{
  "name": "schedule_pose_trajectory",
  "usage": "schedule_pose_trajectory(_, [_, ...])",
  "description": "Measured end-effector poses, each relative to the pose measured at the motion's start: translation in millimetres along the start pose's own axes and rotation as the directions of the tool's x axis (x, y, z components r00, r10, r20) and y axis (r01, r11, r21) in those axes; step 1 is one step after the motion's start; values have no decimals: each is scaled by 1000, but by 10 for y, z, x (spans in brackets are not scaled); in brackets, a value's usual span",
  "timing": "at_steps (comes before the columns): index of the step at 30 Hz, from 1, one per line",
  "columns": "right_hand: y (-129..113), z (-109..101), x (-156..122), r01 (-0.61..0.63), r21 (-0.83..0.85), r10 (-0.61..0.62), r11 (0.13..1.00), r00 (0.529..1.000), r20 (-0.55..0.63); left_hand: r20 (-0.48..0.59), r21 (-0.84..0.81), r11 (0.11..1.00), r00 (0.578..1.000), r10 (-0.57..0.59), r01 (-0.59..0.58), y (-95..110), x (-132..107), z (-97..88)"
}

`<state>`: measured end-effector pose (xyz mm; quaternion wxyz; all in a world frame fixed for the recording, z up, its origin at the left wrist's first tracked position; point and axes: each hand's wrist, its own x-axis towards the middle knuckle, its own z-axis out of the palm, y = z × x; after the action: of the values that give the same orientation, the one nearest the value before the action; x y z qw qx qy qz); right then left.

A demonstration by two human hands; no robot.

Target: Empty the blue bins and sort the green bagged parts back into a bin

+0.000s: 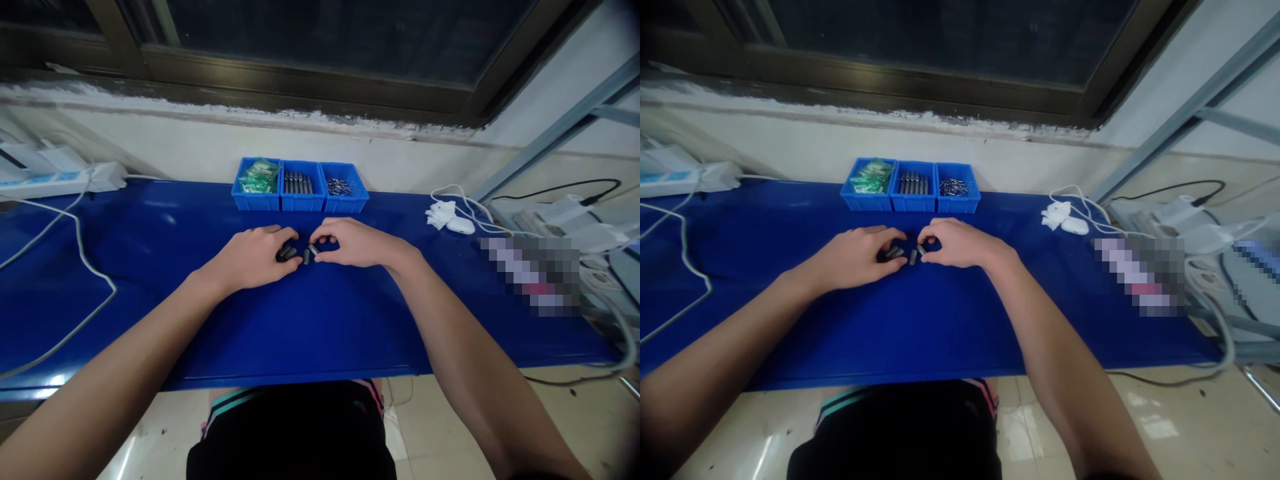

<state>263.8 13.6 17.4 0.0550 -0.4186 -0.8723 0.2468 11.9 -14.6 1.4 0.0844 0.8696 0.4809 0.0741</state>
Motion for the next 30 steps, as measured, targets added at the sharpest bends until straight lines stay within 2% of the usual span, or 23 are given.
schedule_pose_trajectory(7, [2, 7, -3, -14, 6, 13, 1000, 1000, 19, 55, -88, 993, 995, 84, -79, -17, -10, -58])
schedule_pose_trajectory(12, [-29, 30, 22, 9, 22, -9, 1000, 1000, 17, 45, -153, 978, 988, 149, -140, -46, 5, -32])
schedule_pose_trajectory(20, [-97, 67, 52, 42, 20, -42, 999, 999, -9, 20, -186, 965, 981, 192, -185, -56, 20, -17])
schedule_pose_trajectory(26, [-124, 96, 62, 56, 29, -55, 998, 998, -32, -7, -146, 979, 990, 143, -142, -84, 14, -15])
schedule_pose_trajectory(30, [-126, 119, 74, 64, 20, -63, 998, 998, -29, 13, -187, 968, 985, 172, -167, -104, 22, -14])
